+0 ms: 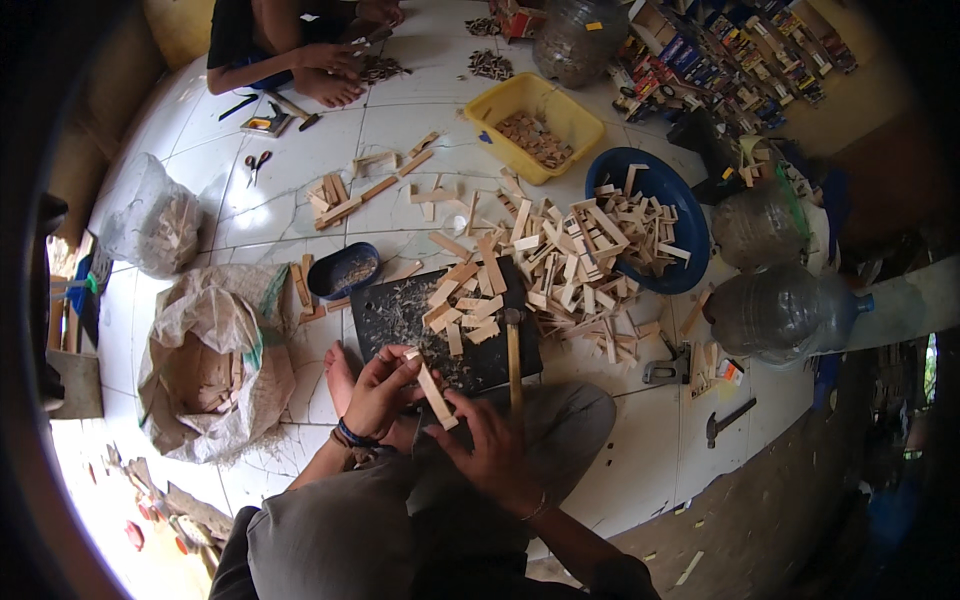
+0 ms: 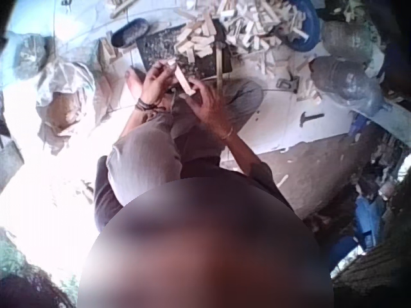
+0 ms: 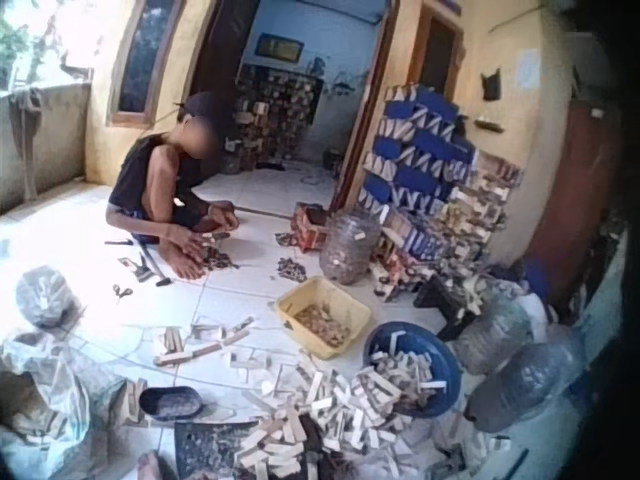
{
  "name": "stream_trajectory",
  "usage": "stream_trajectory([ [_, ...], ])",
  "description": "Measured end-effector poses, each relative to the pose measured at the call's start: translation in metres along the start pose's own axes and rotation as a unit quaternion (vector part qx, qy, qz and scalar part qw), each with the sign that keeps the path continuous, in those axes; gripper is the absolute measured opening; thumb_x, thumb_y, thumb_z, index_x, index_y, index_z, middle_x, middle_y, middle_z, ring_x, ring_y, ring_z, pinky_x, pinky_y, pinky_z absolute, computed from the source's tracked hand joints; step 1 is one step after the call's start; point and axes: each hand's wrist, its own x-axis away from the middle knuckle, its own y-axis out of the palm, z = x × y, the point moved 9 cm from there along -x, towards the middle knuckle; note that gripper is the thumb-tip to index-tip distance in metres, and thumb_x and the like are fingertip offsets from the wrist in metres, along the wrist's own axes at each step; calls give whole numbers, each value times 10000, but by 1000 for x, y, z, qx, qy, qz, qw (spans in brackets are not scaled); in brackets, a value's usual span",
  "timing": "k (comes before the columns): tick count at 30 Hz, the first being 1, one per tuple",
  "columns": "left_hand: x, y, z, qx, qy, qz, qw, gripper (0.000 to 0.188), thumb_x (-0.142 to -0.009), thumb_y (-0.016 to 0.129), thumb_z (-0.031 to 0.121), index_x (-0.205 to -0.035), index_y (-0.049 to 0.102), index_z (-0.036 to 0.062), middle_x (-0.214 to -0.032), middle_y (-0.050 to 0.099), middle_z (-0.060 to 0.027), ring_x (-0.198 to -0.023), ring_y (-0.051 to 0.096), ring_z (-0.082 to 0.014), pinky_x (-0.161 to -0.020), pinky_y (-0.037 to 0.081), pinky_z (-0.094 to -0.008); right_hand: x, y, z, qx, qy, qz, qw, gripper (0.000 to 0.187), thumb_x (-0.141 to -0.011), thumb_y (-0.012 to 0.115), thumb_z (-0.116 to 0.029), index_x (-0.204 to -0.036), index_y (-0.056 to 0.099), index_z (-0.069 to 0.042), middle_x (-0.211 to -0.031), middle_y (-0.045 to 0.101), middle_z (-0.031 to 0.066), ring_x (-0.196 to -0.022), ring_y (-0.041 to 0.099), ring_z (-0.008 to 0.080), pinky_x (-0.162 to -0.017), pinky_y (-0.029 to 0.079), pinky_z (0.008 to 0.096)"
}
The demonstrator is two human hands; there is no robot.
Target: The person sits on the floor and assembles small wooden pieces into a structure. They use a hammer to tap the pieces together and place the assembled units into a blue tray.
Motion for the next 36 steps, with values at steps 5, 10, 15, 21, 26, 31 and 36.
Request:
stream_trajectory([
  [5, 5, 4, 14, 3, 34, -14, 999, 290, -1066, 623, 118, -1329, 525, 44, -1233, 667, -84, -1185, 683, -268, -1007, 596, -405, -30, -30, 14, -24, 13, 70, 997, 276, -949, 781, -181, -1193, 719, -68, -1075, 732, 94, -959, 719, 236, -800, 556, 363],
  [10, 8, 2, 22, -55, 62, -23, 996, 328, -1066, 633, 137, -1365, 530, 46, -1271, 673, -85, -1178, 671, -222, -987, 581, -366, -86, -150, 66, 46, 73, 246, 965, 336, -999, 730, -197, -1288, 664, -37, -1085, 740, 134, -927, 720, 234, -763, 555, 364],
  [15, 13, -18, 43, -146, 120, 27, 982, 304, -1064, 646, 149, -1335, 561, 39, -1220, 697, -74, -1099, 678, -159, -923, 556, -310, -138, -214, 110, 209, 70, 255, 942, 359, -1044, 671, -285, -1319, 640, -55, -981, 736, 135, -887, 715, 235, -740, 544, 380],
  [21, 17, -39, 68, -204, 192, 66, 958, 281, -1056, 660, 133, -1299, 577, 19, -1176, 702, -75, -1029, 688, -133, -878, 548, -260, -172, -224, 163, 252, 112, 186, 943, 407, -1072, 606, -376, -1359, 622, -88, -1014, 745, 157, -923, 731, 306, -797, 558, 408],
  [26, 20, -53, 83, -235, 216, 87, 944, 272, -1051, 668, 129, -1284, 587, 13, -1140, 707, -58, -1003, 672, -116, -877, 526, -251, -175, -233, 178, 248, 106, 182, 946, 536, -1095, 528, -462, -1478, 581, -91, -1197, 734, 230, -1092, 729, 359, -931, 554, 429],
  [31, 21, -59, 95, -262, 240, 94, 930, 247, -1053, 670, 147, -1255, 615, 17, -1104, 714, -39, -980, 664, -102, -849, 518, -260, -170, -233, 139, 315, 50, 230, 919, 464, -1093, 554, -389, -1400, 630, -49, -1257, 698, 200, -1127, 695, 365, -929, 545, 433],
  [36, 18, -40, 95, -483, 228, 88, 841, 196, -1023, 706, 198, -1117, 709, 27, -911, 757, -65, -765, 706, -124, -712, 528, -282, -158, -188, 81, 181, -60, 234, 953, 270, -1064, 615, -213, -1245, 678, -23, -1147, 714, 172, -1031, 706, 346, -857, 552, 412],
])
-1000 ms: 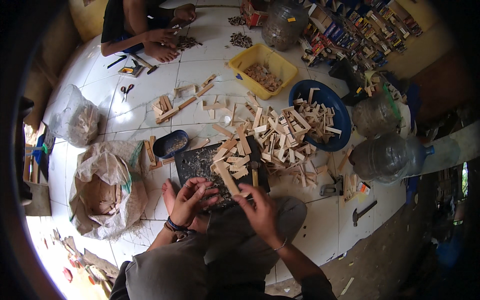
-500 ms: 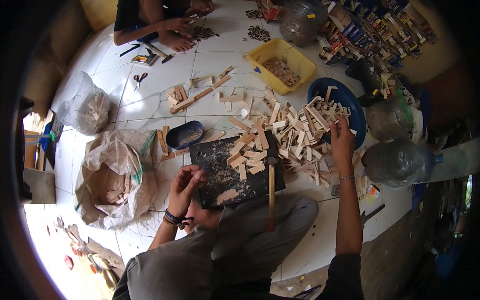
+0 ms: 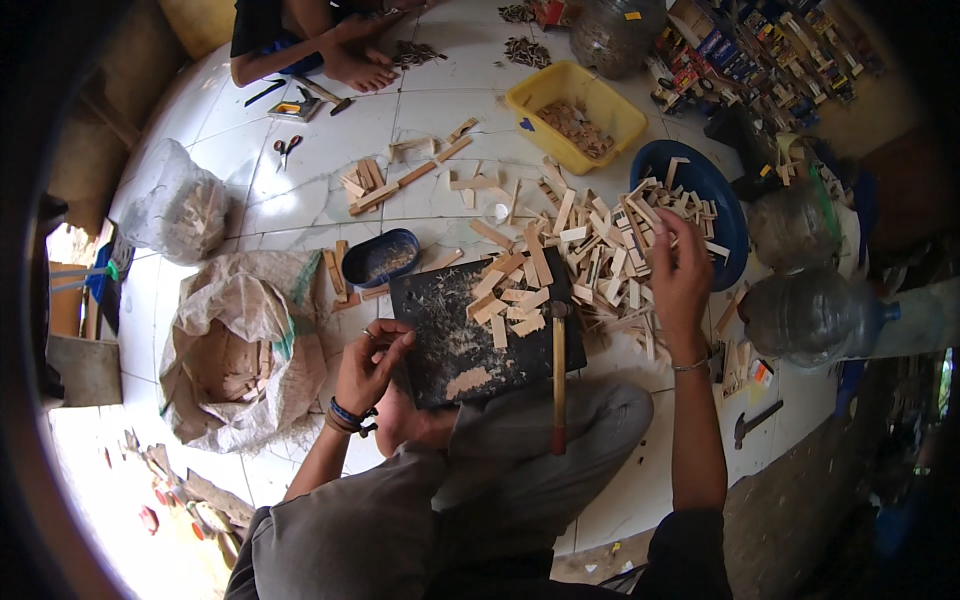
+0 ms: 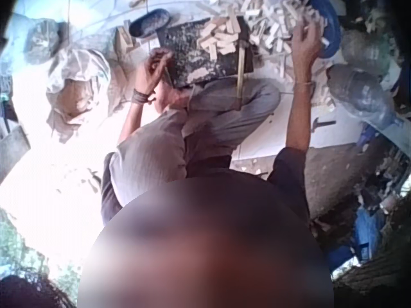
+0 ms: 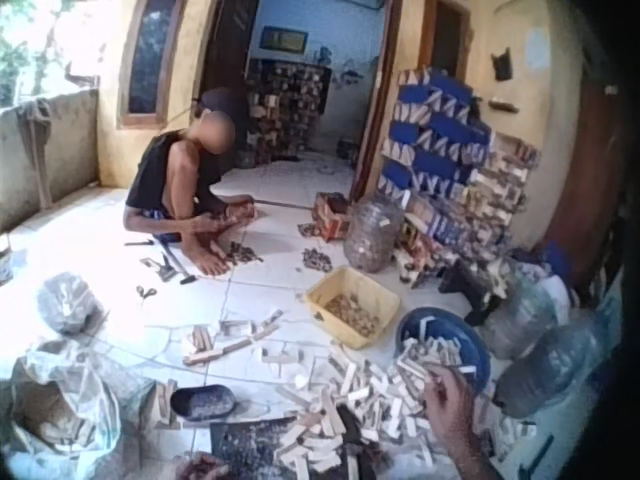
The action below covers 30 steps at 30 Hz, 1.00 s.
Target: The person sits on the floor and assembles small wooden pieces into a structure. They use a hammer to tap the pieces together and place the assembled units into a blue tray.
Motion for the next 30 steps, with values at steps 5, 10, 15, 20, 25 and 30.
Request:
stream_trajectory([
  [5, -13, 38, 22, -246, 54, -111, 961, 227, -995, 723, 272, -1075, 722, 59, -780, 722, -106, -683, 712, -266, -648, 527, -367, 50, 105, -42, -49, -7, -199, 979, 278, -1004, 683, -226, -1235, 698, -71, -1054, 731, 137, -940, 716, 334, -833, 551, 409],
  [10, 4, 70, 49, -92, 142, -220, 961, 231, -1015, 678, 236, -1182, 697, 78, -997, 749, -150, -873, 736, -335, -813, 562, -416, 73, 152, -21, 40, 30, -147, 988, 416, -939, 760, -207, -1315, 635, -80, -1023, 703, 126, -952, 691, 331, -827, 545, 436],
  [15, 14, 74, 47, -70, 138, -268, 951, 250, -1012, 690, 207, -1216, 694, 62, -1084, 751, -142, -951, 743, -296, -837, 567, -387, 76, 151, 7, -47, 118, -133, 983, 344, -893, 805, -167, -1203, 704, -59, -970, 703, 113, -915, 682, 289, -824, 542, 410],
  [20, 7, 69, 51, 33, 49, -259, 964, 285, -1013, 686, 142, -1268, 664, 18, -1170, 744, -135, -1038, 740, -280, -882, 571, -370, 77, 95, -28, -114, 144, -66, 981, 177, -895, 817, -114, -1041, 769, -28, -935, 691, 69, -853, 665, 180, -783, 526, 319],
  [25, 0, 52, 91, 129, 107, -118, 979, 401, -966, 747, 80, -1337, 631, -19, -1262, 712, -139, -1133, 708, -218, -975, 568, -355, 117, 54, -111, -224, 133, -120, 958, 153, -886, 815, -56, -1025, 763, -16, -964, 665, 64, -878, 655, 160, -787, 525, 284],
  [30, 6, 44, 117, 109, 153, -172, 967, 348, -933, 762, 71, -1269, 716, -4, -1205, 760, -124, -1128, 709, -261, -984, 539, -378, 139, 49, -151, -296, 86, -144, 940, 113, -889, 796, -3, -993, 756, -25, -1046, 646, 80, -914, 661, 178, -806, 545, 309],
])
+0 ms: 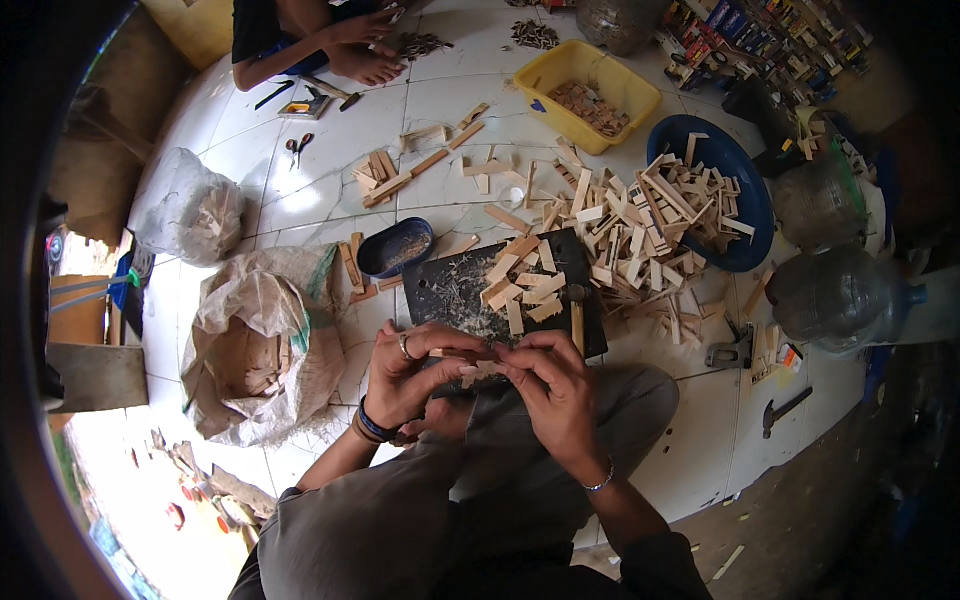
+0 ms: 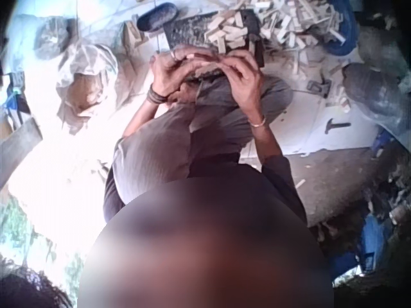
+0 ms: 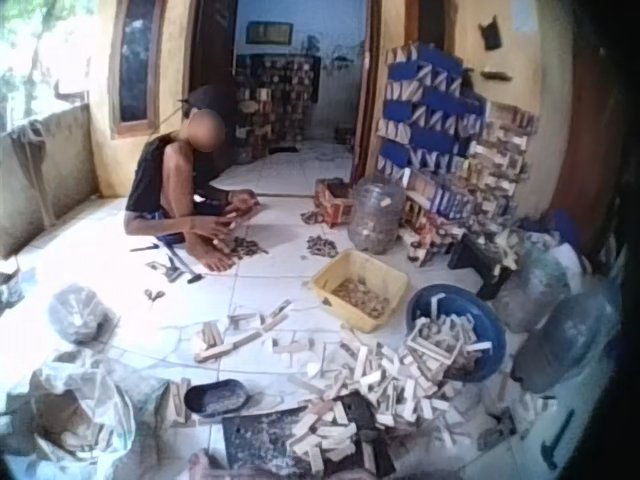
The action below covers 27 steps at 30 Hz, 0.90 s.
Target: The person sits on the floor and assembles small wooden pieces into a structure. They use a hammer to tap the pieces together and place the assembled units into a blue tray.
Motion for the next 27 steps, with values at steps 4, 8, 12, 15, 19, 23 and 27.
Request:
stream_trajectory([
  [4, 3, 0, 10, -16, 27, -7, 999, 361, -899, 790, 79, -1249, 736, 4, -1186, 771, -112, -1070, 720, -267, -970, 531, -389, 2, 10, 19, -90, 23, -64, 994, 141, -901, 775, 16, -1031, 756, -32, -1059, 655, 77, -950, 675, 177, -830, 557, 306],
  [8, 9, -1, 17, -36, 23, -4, 999, 339, -858, 824, 103, -1181, 765, 22, -1109, 790, -88, -1014, 727, -227, -943, 508, -351, 10, 30, 36, -198, 38, -106, 974, 186, -912, 758, 27, -1083, 763, -47, -1103, 685, 76, -999, 693, 177, -867, 574, 312],
  [12, 14, -5, 11, -49, -27, -5, 998, 359, -830, 852, 143, -1168, 776, 51, -1078, 802, -51, -978, 726, -173, -942, 398, -317, 17, 41, 45, -262, 40, -116, 957, 196, -932, 740, 27, -1114, 755, -44, -1089, 712, 71, -1024, 696, 163, -882, 569, 296],
  [15, 15, -9, 10, -44, -5, 23, 999, 419, -863, 832, 88, -1260, 734, -5, -1111, 773, -116, -1039, 724, -211, -927, 548, -342, 20, 43, 51, -283, 88, -116, 948, 138, -964, 725, 3, -1095, 751, -32, -1090, 727, 60, -1016, 696, 141, -891, 565, 283],
  [19, 27, -9, -16, 22, -100, 39, 994, 415, -925, 790, 83, -1306, 679, -38, -1152, 760, -109, -1078, 731, -195, -947, 565, -315, 16, 34, 55, -285, 160, -84, 941, 116, -1000, 702, -29, -1112, 734, -23, -1104, 743, 49, -993, 690, 104, -884, 553, 256],
  [23, 38, -9, -44, 234, -170, 86, 953, 430, -983, 730, 72, -1376, 607, -52, -1170, 740, -134, -1084, 730, -229, -949, 587, -342, 2, -7, 62, -224, 183, 31, 957, 159, -1014, 704, -63, -1165, 719, -13, -1100, 751, 34, -956, 674, 76, -849, 532, 231],
  [27, 48, -13, -51, 395, -152, 126, 897, 439, -1012, 690, 80, -1416, 572, -42, -1136, 725, -144, -1054, 726, -260, -931, 597, -377, -10, -56, 80, -161, 183, 137, 960, 213, -1002, 728, -97, -1205, 723, -33, -1052, 731, 13, -922, 646, 61, -777, 496, 221],
])
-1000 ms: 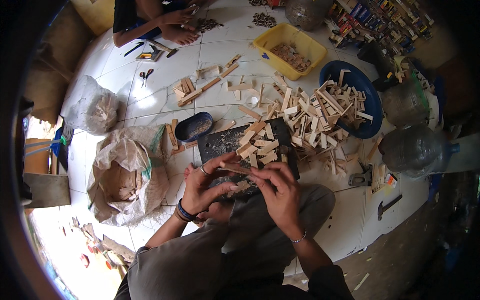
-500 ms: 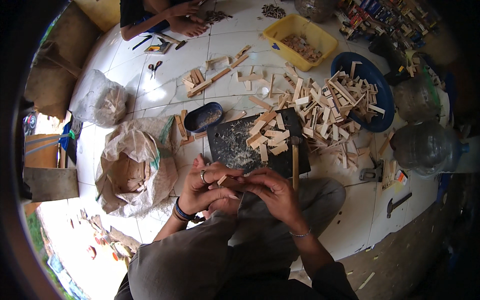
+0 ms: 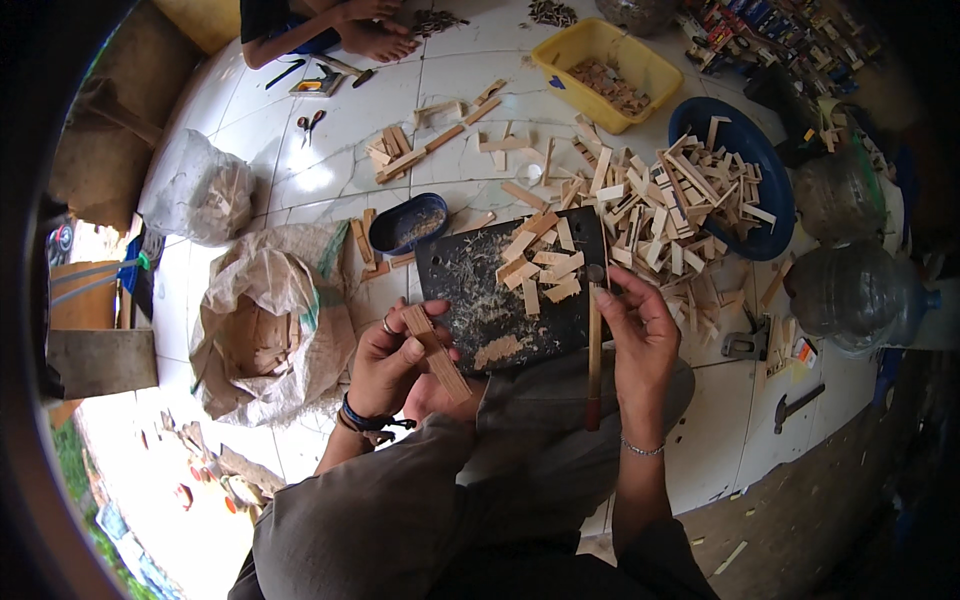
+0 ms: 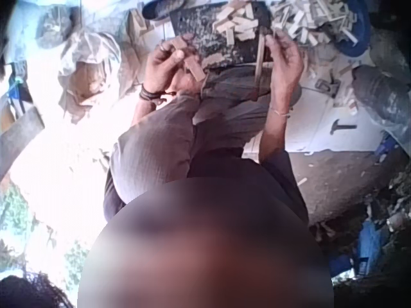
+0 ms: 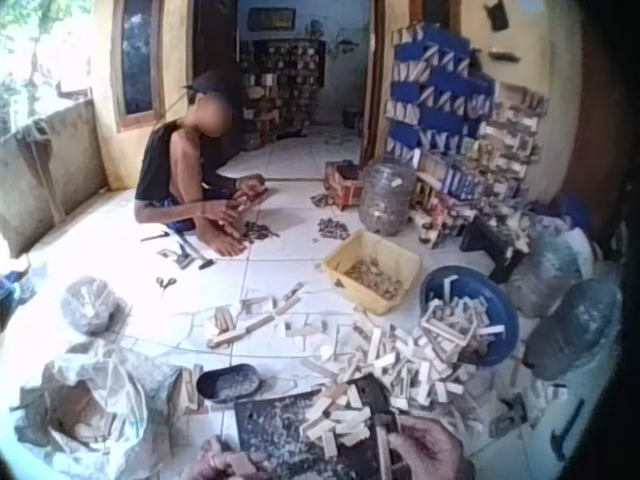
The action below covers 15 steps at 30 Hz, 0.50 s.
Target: The person sits on the floor and assembles small wooden pieces into a structure. They use a hammer to tap the pieces together and place the assembled units into a blue tray.
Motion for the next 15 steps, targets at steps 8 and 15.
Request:
stream_trajectory([
  [8, -4, -15, -1, -106, 33, 52, 992, 441, -961, 754, 88, -1364, 601, -6, -1107, 701, -104, -1022, 712, -244, -925, 584, -403, 2, -39, -27, 382, -216, 200, 876, 254, -988, 741, -171, -1215, 699, -67, -966, 692, 76, -955, 654, 261, -868, 507, 383],
  [15, -12, -12, -1, -212, 94, 69, 970, 461, -924, 789, 23, -1349, 611, 12, -1114, 749, -86, -1033, 728, -168, -958, 548, -323, 15, 55, 19, 414, -206, -99, 881, 247, -966, 738, -319, -1099, 713, -112, -945, 700, 59, -875, 661, 258, -895, 433, 408],
])
